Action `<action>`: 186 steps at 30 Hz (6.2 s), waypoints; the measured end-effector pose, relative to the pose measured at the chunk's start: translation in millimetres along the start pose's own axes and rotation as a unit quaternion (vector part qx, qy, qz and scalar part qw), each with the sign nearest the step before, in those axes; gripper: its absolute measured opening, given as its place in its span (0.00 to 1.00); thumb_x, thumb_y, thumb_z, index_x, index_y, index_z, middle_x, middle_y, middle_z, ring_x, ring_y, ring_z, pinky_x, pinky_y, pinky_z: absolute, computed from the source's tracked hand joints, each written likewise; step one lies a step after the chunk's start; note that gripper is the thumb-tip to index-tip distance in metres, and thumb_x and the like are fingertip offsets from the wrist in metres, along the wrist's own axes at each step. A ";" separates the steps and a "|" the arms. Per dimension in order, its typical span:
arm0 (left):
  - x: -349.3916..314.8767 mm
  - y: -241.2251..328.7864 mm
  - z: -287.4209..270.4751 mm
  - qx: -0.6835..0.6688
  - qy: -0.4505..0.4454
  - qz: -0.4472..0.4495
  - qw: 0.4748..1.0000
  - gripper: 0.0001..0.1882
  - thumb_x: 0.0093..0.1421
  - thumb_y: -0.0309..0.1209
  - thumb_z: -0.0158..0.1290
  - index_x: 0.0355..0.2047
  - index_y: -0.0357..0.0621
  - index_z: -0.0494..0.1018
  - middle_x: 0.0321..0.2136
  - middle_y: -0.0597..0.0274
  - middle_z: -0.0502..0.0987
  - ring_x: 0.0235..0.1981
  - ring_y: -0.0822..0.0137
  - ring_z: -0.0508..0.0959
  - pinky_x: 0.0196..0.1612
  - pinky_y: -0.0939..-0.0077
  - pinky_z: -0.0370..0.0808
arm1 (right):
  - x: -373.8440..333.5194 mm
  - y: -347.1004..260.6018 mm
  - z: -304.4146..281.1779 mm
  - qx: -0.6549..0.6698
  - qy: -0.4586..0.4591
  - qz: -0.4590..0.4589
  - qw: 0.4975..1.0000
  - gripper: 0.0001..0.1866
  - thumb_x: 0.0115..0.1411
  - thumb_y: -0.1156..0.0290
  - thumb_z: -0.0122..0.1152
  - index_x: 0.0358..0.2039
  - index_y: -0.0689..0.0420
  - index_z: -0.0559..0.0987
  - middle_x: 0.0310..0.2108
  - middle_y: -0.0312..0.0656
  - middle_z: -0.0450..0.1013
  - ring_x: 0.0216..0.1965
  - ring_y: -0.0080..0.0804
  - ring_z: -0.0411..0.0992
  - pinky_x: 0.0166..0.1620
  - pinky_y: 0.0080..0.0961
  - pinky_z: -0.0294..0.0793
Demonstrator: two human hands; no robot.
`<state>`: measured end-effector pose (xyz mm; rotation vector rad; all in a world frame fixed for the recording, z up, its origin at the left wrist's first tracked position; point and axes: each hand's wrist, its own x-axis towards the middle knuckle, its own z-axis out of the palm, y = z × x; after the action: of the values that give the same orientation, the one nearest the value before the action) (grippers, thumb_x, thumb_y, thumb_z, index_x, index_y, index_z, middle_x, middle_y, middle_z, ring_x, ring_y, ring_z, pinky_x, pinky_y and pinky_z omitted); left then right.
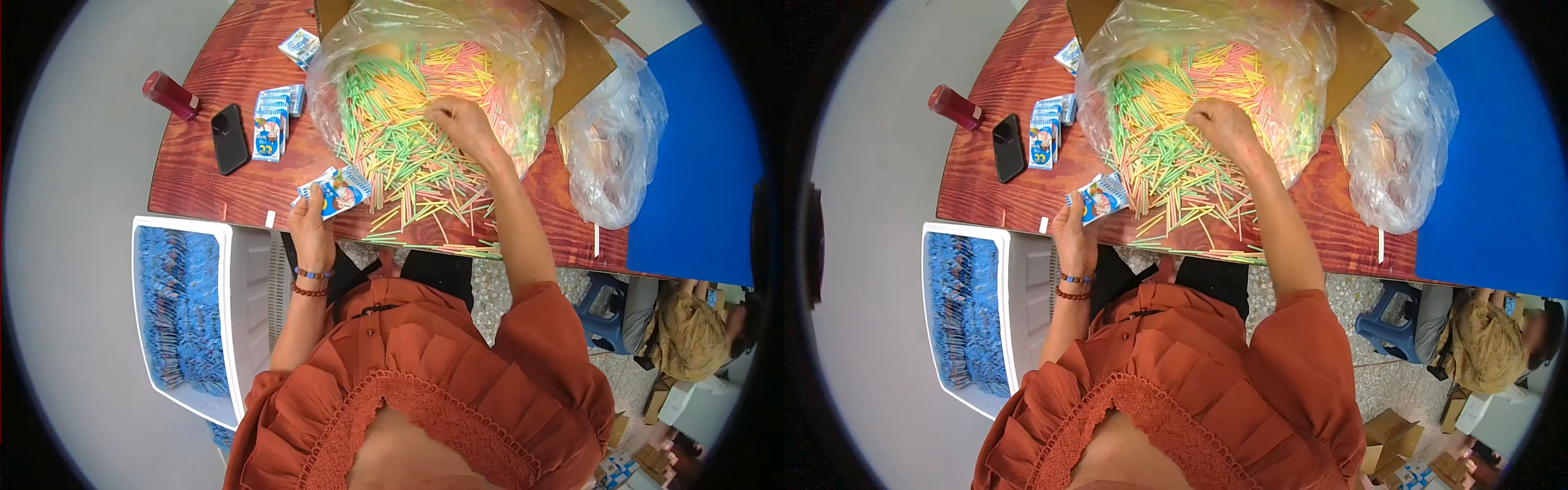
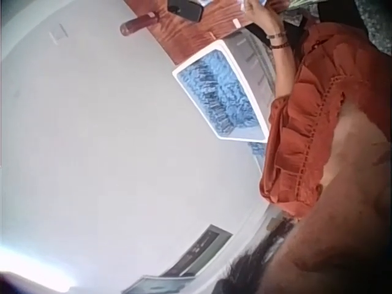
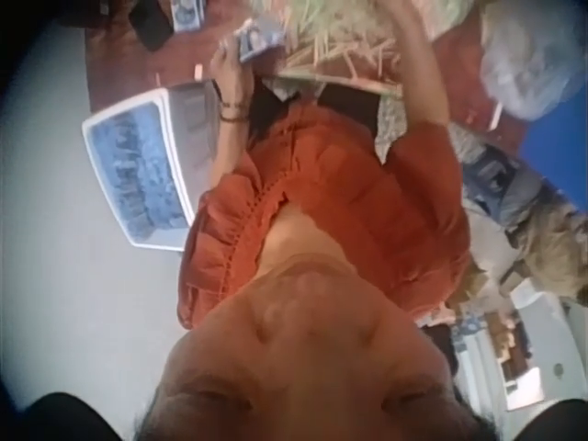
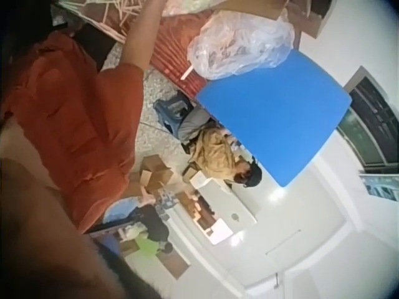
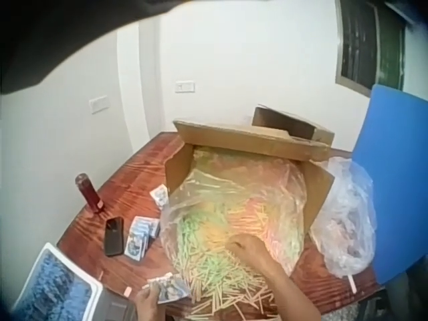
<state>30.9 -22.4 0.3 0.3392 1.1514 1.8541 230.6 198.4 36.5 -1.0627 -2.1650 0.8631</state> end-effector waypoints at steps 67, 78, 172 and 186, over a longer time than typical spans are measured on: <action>12.0 -7.5 -7.9 -0.067 -0.001 -0.037 0.997 0.11 0.67 0.32 0.49 0.41 0.35 0.74 0.39 0.59 0.79 0.38 0.70 0.79 0.44 0.73 0.78 | 16.6 -4.6 34.0 -0.080 -0.156 0.080 0.981 0.12 0.64 0.66 0.47 0.34 0.62 0.74 0.34 0.47 0.73 0.37 0.40 0.72 0.44 0.34 0.70; 18.5 -5.0 9.5 -0.077 -0.042 -0.073 0.993 0.13 0.67 0.33 0.49 0.43 0.33 0.74 0.40 0.56 0.79 0.40 0.67 0.80 0.45 0.67 0.78 | 21.2 16.2 30.3 0.421 -0.037 0.189 0.886 0.13 0.65 0.70 0.53 0.46 0.65 0.72 0.39 0.45 0.74 0.40 0.30 0.73 0.48 0.30 0.75; 50.9 19.8 -80.0 0.073 0.188 0.192 0.960 0.12 0.62 0.29 0.54 0.44 0.39 0.72 0.39 0.61 0.76 0.40 0.69 0.76 0.45 0.70 0.73 | 107.4 -113.3 216.8 0.033 -0.159 -0.043 0.986 0.19 0.53 0.58 0.63 0.36 0.63 0.82 0.33 0.54 0.78 0.36 0.47 0.77 0.40 0.38 0.73; 35.4 10.9 -57.7 0.675 0.086 0.212 0.701 0.21 0.47 0.41 0.65 0.36 0.44 0.72 0.35 0.57 0.72 0.44 0.53 0.69 0.45 0.57 0.59 | 11.9 -69.6 93.0 -0.174 -0.030 -0.007 0.984 0.13 0.57 0.60 0.59 0.37 0.56 0.79 0.32 0.49 0.77 0.35 0.45 0.75 0.37 0.37 0.70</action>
<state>-30.9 -28.9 -28.8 1.3441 2.6065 0.9850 125.5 147.6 32.8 -1.1954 -2.4291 0.5244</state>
